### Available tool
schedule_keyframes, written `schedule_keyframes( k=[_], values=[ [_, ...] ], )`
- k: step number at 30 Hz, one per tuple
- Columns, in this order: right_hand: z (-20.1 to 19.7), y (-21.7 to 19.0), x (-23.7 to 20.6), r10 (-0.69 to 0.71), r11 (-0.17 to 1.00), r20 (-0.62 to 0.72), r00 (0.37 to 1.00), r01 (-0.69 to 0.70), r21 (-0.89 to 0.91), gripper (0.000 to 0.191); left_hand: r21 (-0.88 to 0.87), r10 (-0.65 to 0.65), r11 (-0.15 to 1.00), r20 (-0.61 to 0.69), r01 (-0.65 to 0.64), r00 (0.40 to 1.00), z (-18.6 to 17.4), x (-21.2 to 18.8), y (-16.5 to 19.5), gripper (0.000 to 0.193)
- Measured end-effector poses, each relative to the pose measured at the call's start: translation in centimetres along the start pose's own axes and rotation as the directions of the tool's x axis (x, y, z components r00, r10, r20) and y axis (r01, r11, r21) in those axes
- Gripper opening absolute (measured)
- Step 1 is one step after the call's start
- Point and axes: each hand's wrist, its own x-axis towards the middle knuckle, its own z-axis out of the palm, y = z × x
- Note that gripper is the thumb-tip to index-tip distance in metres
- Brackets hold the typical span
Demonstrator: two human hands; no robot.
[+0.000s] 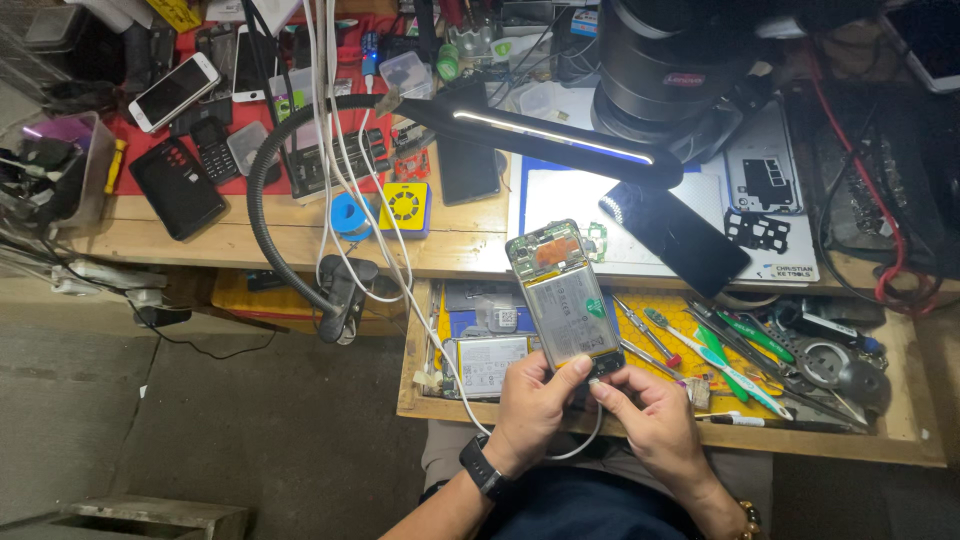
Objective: The person handles a disassembled smartphone, connecting a charging cable to the internal components to test the device. They manipulate the phone and cable, then place the phone on the workbench and connect another cable to a different device.
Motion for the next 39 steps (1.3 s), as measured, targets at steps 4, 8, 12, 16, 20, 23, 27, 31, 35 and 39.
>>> schedule_keyframes(
  k=[4, 8, 12, 16, 20, 23, 27, 31, 35, 39],
  values=[
    [-0.2, 0.1, -0.1, 0.027, 0.999, 0.0, 1.0, -0.027, 0.028, 0.015, 0.142, 0.179, 0.973, 0.033, -0.182, 0.983, 0.2, 0.0, 0.2, 0.021],
    [-0.3, 0.2, -0.2, 0.017, 0.998, 0.016, 1.0, -0.018, 0.064, 0.017, 0.213, 0.168, 0.963, 0.009, -0.166, 0.986, 0.4, -0.4, 0.5, 0.02],
    [-0.4, 0.2, -0.2, 0.058, 0.997, 0.018, 0.998, -0.058, 0.043, 0.019, 0.192, 0.19, 0.962, 0.043, -0.195, 0.981, 0.4, -0.4, 0.8, 0.021],
    [-0.5, 0.2, -0.2, 0.057, 0.997, 0.03, 0.998, -0.059, 0.058, 0.019, 0.193, 0.16, 0.967, 0.046, -0.166, 0.986, 0.4, -0.6, 1.0, 0.021],
    [-0.5, 0.2, -0.2, 0.044, 0.997, 0.027, 0.999, -0.045, 0.065, 0.019, 0.197, 0.185, 0.962, 0.048, -0.19, 0.982, 0.4, -0.6, 1.1, 0.021],
    [-0.5, 0.1, -0.1, 0.055, 0.997, 0.021, 0.998, -0.056, 0.06, 0.019, 0.204, 0.172, 0.963, 0.05, -0.178, 0.984, 0.4, -0.5, 1.2, 0.021],
    [-0.5, 0.0, 0.0, 0.054, 0.994, 0.027, 0.998, -0.056, 0.09, 0.018, 0.245, 0.193, 0.949, 0.054, -0.2, 0.98, 0.5, -0.5, 1.4, 0.021],
    [-0.4, -0.1, 0.0, 0.047, 0.993, 0.039, 0.998, -0.051, 0.103, 0.018, 0.224, 0.173, 0.958, 0.058, -0.181, 0.983, 0.5, -0.6, 1.6, 0.021],
    [-0.3, -0.2, 0.0, 0.041, 0.992, 0.047, 0.998, -0.046, 0.12, 0.018, 0.208, 0.181, 0.959, 0.064, -0.191, 0.981, 0.5, -0.6, 1.5, 0.021],
    [-0.3, -0.2, -0.1, 0.046, 0.991, 0.049, 0.998, -0.052, 0.123, 0.018, 0.212, 0.181, 0.959, 0.061, -0.19, 0.982, 0.3, -0.5, 1.0, 0.021]
  ],
)
